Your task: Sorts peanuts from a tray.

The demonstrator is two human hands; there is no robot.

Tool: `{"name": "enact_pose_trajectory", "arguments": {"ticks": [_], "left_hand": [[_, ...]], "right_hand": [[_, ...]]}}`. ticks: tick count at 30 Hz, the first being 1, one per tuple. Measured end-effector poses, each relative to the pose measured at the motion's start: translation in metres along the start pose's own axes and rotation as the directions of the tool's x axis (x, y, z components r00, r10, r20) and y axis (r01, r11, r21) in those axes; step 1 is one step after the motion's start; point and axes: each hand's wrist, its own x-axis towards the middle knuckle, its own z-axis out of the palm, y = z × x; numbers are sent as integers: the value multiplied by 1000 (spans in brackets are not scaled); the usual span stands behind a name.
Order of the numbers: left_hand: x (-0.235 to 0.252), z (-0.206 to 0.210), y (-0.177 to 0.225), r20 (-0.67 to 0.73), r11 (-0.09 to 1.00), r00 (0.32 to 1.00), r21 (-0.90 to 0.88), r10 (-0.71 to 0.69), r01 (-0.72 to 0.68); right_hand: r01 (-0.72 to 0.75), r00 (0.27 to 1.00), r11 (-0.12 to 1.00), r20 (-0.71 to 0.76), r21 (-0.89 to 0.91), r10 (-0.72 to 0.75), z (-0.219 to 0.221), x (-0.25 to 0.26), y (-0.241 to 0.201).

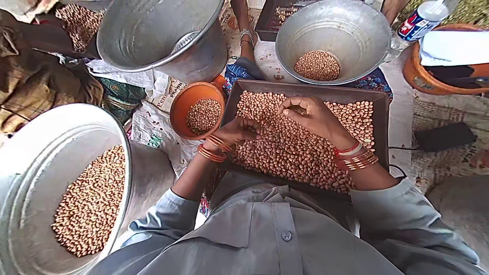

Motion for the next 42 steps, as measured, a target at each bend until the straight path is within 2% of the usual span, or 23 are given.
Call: {"name": "enact_pose_trajectory", "arguments": {"ticks": [2, 4, 6, 7, 8, 10, 12, 13, 16, 19, 21, 23, 25, 27, 29, 31, 32, 34, 36, 39, 42], "left_hand": [[-12, -32, 9, -265, 950, 962, 310, 62, 24], [-25, -61, 21, -505, 765, 847, 608, 167, 211], [-33, -75, 31, -633, 617, 734, 686, 246, 386], [-33, -76, 35, -659, 588, 705, 689, 263, 425], [-30, -75, 37, -651, 575, 705, 703, 283, 419], [-15, -70, 33, -566, 567, 766, 754, 304, 332], [6, -59, 29, -492, 554, 837, 778, 240, 298], [17, -52, 27, -492, 509, 850, 789, 188, 344], [40, -34, 25, -570, 352, 813, 789, 117, 503], [51, -25, 20, -610, 261, 781, 782, 134, 565], [57, -23, 13, -615, 241, 775, 781, 144, 576], [59, -23, 9, -611, 227, 778, 786, 147, 575], [59, -22, 8, -607, 231, 782, 788, 139, 571], [59, -23, 5, -596, 239, 787, 797, 161, 554], [58, -25, 4, -580, 249, 794, 808, 179, 534], [56, -27, 1, -559, 273, 801, 821, 213, 501], [56, -27, -2, -551, 282, 800, 827, 237, 487], [56, -29, -3, -540, 297, 800, 834, 262, 465], [55, -32, 3, -532, 329, 818, 829, 217, 452], [56, -33, 23, -467, 387, 874, 836, 133, 388], [69, -19, 45, -279, 464, 933, 874, 227, 148]], "right_hand": [[-126, 990, 931, -110, -344, 94, -30, 5, 23], [-318, 946, 783, -234, -535, 224, -56, 1, 35], [-501, 865, 632, -327, -591, 379, -78, -6, 41], [-571, 819, 574, -361, -588, 445, -87, -9, 44], [-619, 781, 533, -384, -576, 492, -94, -12, 46], [-677, 727, 478, -405, -560, 555, -101, -16, 50], [-697, 699, 438, -402, -567, 592, -102, -18, 51], [-702, 688, 421, -394, -574, 609, -102, -18, 52], [-694, 668, 374, -357, -615, 653, -96, -19, 58], [-663, 627, 302, -287, -685, 725, -79, -14, 56], [-617, 610, 300, -201, -727, 766, -57, -8, 44], [-531, 657, 388, -77, -753, 750, -32, -5, 30], [-417, 765, 575, 69, -704, 640, -14, -11, 7], [-329, 864, 788, 172, -521, 474, -12, -16, -9], [-304, 924, 894, 126, -330, 360, -23, -13, -3], [-337, 939, 847, -80, -410, 334, -47, -4, 19], [-390, 920, 772, -187, -502, 343, -60, -2, 32], [-477, 877, 616, -290, -627, 383, -78, -5, 51], [-518, 847, 539, -313, -665, 429, -83, -8, 60], [-521, 839, 505, -305, -688, 451, -76, -8, 67], [-502, 847, 497, -284, -708, 450, -71, -4, 73]]}}
